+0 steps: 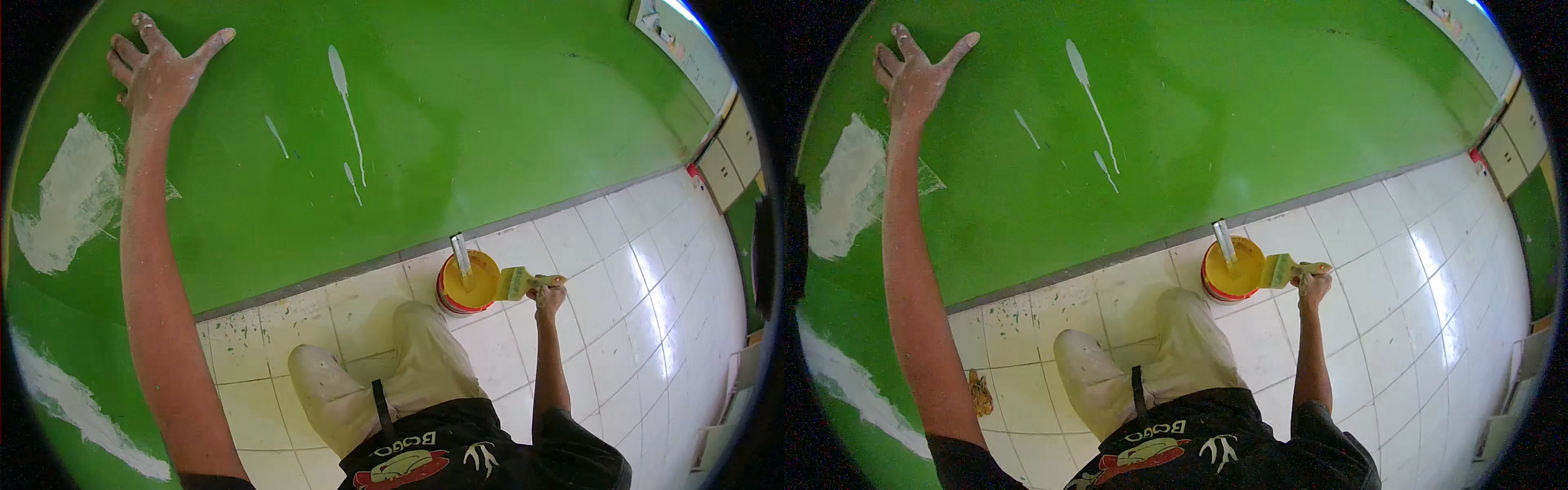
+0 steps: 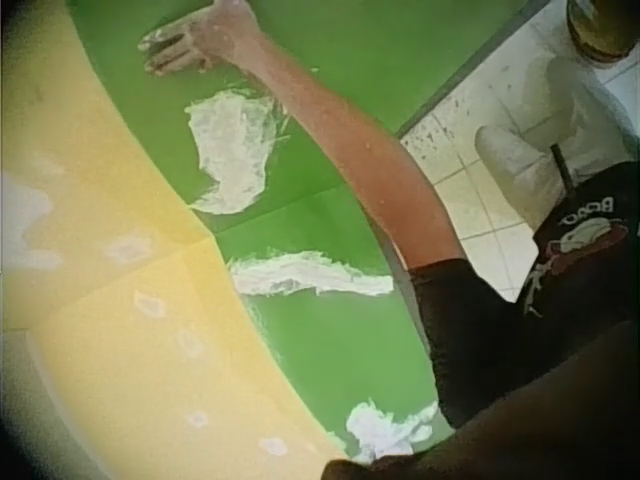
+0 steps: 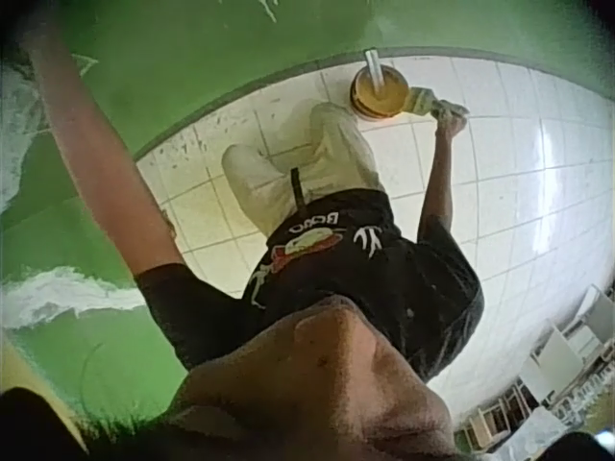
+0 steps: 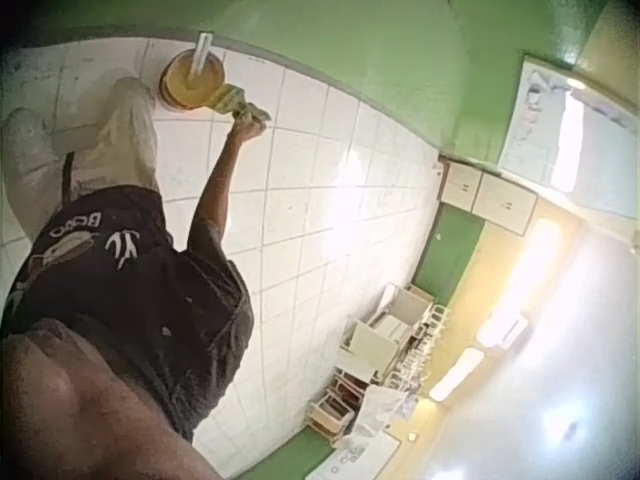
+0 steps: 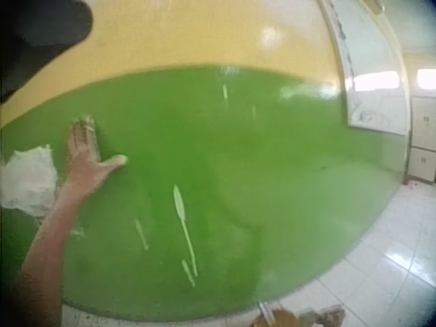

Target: Painting a green and yellow wall with yellow paint using a brush.

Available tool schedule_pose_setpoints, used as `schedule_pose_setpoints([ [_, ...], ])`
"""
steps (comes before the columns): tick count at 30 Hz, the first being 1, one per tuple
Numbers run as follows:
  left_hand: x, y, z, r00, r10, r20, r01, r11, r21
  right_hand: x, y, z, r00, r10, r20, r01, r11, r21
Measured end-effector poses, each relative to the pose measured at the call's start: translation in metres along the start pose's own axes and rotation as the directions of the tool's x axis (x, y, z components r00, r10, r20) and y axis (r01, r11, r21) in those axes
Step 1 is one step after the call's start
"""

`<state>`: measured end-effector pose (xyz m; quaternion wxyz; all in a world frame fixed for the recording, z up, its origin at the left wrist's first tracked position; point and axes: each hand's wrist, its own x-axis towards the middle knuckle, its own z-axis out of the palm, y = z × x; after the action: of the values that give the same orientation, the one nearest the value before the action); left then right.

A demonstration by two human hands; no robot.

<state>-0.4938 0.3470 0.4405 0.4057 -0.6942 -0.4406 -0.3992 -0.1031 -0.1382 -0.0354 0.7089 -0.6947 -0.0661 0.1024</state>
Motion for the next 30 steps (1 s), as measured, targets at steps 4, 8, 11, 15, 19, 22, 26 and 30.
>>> schedule_pose_setpoints([
  [4, -0.003, 0.014, -0.023, 0.979, -0.06, -0.195, 0.026, 0.984, -0.174, -0.007, -0.018, 0.011, 0.999, -0.034, -0.005, 0.034, 0.998, 0.048],
  [8, -0.007, 0.033, -0.038, 0.991, -0.127, -0.051, 0.12, 0.985, -0.122, -0.006, 0.009, 0.008, 0.984, -0.129, -0.119, 0.105, 0.975, -0.194],
  [11, -0.01, 0.033, -0.055, 0.988, -0.152, -0.017, 0.148, 0.982, -0.12, -0.011, 0.025, 0.003, 0.987, -0.129, -0.093, 0.123, 0.99, -0.064],
  [15, -0.012, 0.037, -0.065, 0.98, -0.199, 0.008, 0.198, 0.972, -0.126, -0.011, 0.013, 0.001, 0.994, -0.093, -0.065, 0.098, 0.992, 0.075],
  [19, -0.007, 0.039, -0.077, 0.979, -0.204, 0.029, 0.206, 0.968, -0.141, -0.01, 0.011, 0.008, 0.989, -0.059, -0.137, 0.062, 0.998, 0.018],
  [22, -0.008, 0.041, -0.073, 0.975, -0.214, 0.057, 0.22, 0.966, -0.138, 0.001, 0.035, 0.005, 0.955, -0.19, -0.228, 0.161, 0.977, -0.142],
  [26, -0.007, 0.045, -0.073, 0.969, -0.227, 0.1, 0.238, 0.964, -0.118, -0.002, 0.025, -0.007, 0.977, 0.032, -0.213, -0.009, 0.995, 0.104],
  [30, -0.009, 0.042, -0.072, 0.974, -0.216, 0.068, 0.223, 0.967, -0.126, -0.002, 0.038, -0.002, 0.98, 0.035, -0.197, 0.006, 0.979, 0.201],
])
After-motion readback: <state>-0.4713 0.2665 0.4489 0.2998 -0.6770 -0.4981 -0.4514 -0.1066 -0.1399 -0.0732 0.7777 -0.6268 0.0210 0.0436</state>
